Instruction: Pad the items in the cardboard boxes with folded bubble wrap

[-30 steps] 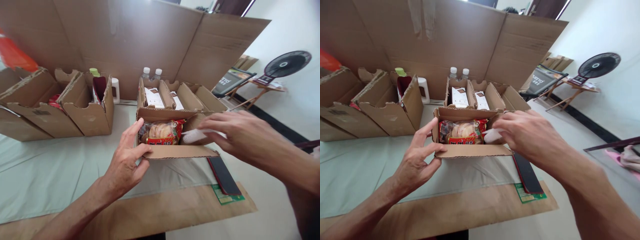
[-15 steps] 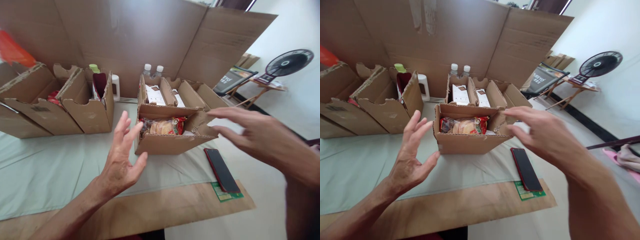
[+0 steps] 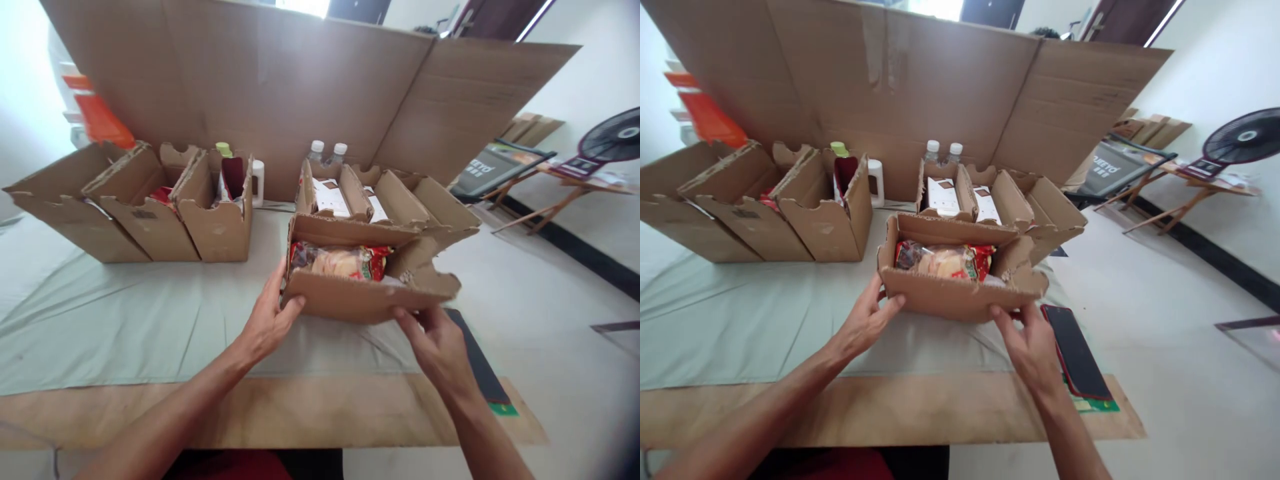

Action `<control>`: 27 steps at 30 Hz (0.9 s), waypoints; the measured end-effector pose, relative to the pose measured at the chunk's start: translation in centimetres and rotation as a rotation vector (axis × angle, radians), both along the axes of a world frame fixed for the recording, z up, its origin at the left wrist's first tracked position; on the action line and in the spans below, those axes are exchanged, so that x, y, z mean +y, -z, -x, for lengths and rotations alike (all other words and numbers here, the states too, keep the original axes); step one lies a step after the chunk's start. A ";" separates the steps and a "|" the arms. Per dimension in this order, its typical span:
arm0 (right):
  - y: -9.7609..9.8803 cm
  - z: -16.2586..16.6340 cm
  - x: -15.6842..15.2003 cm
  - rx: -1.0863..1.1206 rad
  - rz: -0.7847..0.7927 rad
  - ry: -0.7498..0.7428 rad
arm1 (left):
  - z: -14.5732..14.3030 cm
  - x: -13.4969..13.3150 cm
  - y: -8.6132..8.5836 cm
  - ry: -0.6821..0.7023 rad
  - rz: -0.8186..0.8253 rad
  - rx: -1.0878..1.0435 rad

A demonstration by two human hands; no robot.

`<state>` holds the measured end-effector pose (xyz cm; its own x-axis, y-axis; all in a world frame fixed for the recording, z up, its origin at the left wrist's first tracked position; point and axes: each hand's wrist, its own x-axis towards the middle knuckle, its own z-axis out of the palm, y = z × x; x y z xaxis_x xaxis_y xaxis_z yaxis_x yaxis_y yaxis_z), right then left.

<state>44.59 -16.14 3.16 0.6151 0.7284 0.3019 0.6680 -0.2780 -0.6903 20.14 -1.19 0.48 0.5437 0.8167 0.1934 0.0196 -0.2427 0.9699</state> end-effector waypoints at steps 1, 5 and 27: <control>0.4 1.5 -0.7 -0.031 -0.014 0.005 | 1.8 -0.8 0.3 -0.041 -0.008 0.014; 0.6 8.1 -0.1 -0.075 -0.100 -0.172 | 10.5 -2.4 0.8 -0.300 -0.026 0.107; 3.9 14.5 -2.1 -0.016 -0.138 -0.113 | 12.2 3.5 -0.7 -0.149 0.131 -0.057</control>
<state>30.07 -18.28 -0.72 0.5257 0.7437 0.4130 0.7007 -0.1033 -0.7059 7.99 2.26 1.16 0.4061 0.9075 0.1072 -0.0104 -0.1127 0.9936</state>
